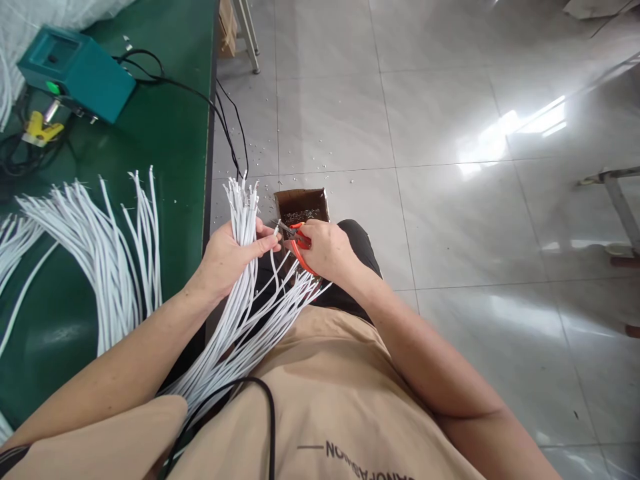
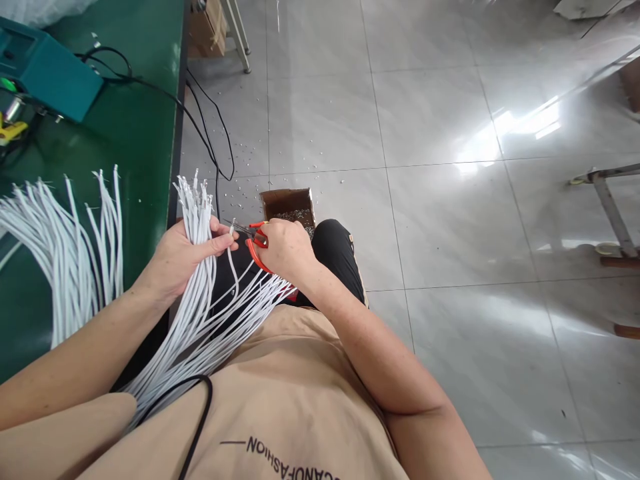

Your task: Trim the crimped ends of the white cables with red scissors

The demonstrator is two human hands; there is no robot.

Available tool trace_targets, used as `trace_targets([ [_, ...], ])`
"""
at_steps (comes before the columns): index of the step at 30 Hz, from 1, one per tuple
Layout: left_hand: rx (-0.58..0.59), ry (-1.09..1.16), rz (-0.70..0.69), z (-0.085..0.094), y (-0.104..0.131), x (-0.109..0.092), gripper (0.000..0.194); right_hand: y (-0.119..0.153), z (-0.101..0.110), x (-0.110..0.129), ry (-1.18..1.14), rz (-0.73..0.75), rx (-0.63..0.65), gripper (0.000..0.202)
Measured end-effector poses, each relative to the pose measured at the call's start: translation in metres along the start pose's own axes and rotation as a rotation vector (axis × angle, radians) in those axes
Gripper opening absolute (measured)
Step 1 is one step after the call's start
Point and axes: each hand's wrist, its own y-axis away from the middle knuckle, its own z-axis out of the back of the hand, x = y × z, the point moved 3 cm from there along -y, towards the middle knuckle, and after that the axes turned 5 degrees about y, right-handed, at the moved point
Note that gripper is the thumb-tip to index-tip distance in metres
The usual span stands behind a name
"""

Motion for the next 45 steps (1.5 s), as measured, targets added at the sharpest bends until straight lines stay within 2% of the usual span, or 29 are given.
trace_targets([
  [6, -0.012, -0.044, -0.028, 0.002, -0.003, 0.002, 0.033, 0.0, 0.012, 0.003, 0.137, 0.086, 0.016, 0.024],
  [11, 0.002, -0.092, -0.06, 0.004, -0.005, 0.004, 0.033, 0.002, 0.018, 0.007, 0.216, 0.089, 0.032, 0.026],
  [16, -0.015, -0.116, -0.101, 0.004, -0.004, 0.004, 0.031, 0.004, 0.018, 0.01, 0.199, 0.043, 0.078, 0.029],
  [23, 0.001, -0.095, -0.072, 0.004, -0.004, 0.004, 0.026, 0.006, 0.009, 0.002, 0.087, 0.032, 0.059, 0.026],
  [26, 0.0, -0.119, -0.08, 0.004, -0.003, 0.003, 0.024, 0.005, 0.01, -0.002, -0.099, -0.029, 0.069, 0.027],
  [32, -0.036, -0.326, -0.116, 0.006, -0.002, -0.002, 0.022, -0.002, 0.013, 0.007, -0.931, -0.21, 0.007, 0.023],
  [39, -0.043, -0.308, -0.111, 0.007, -0.003, 0.0, 0.025, -0.004, 0.005, 0.016, -1.166, -0.3, 0.011, 0.011],
  [42, 0.011, -0.135, -0.037, 0.005, -0.004, 0.002, 0.028, -0.003, -0.001, 0.017, -1.329, -0.296, 0.059, 0.007],
  [45, 0.113, 0.048, 0.069, 0.003, -0.005, 0.003, 0.031, -0.004, -0.008, 0.019, -1.516, -0.271, 0.134, 0.009],
])
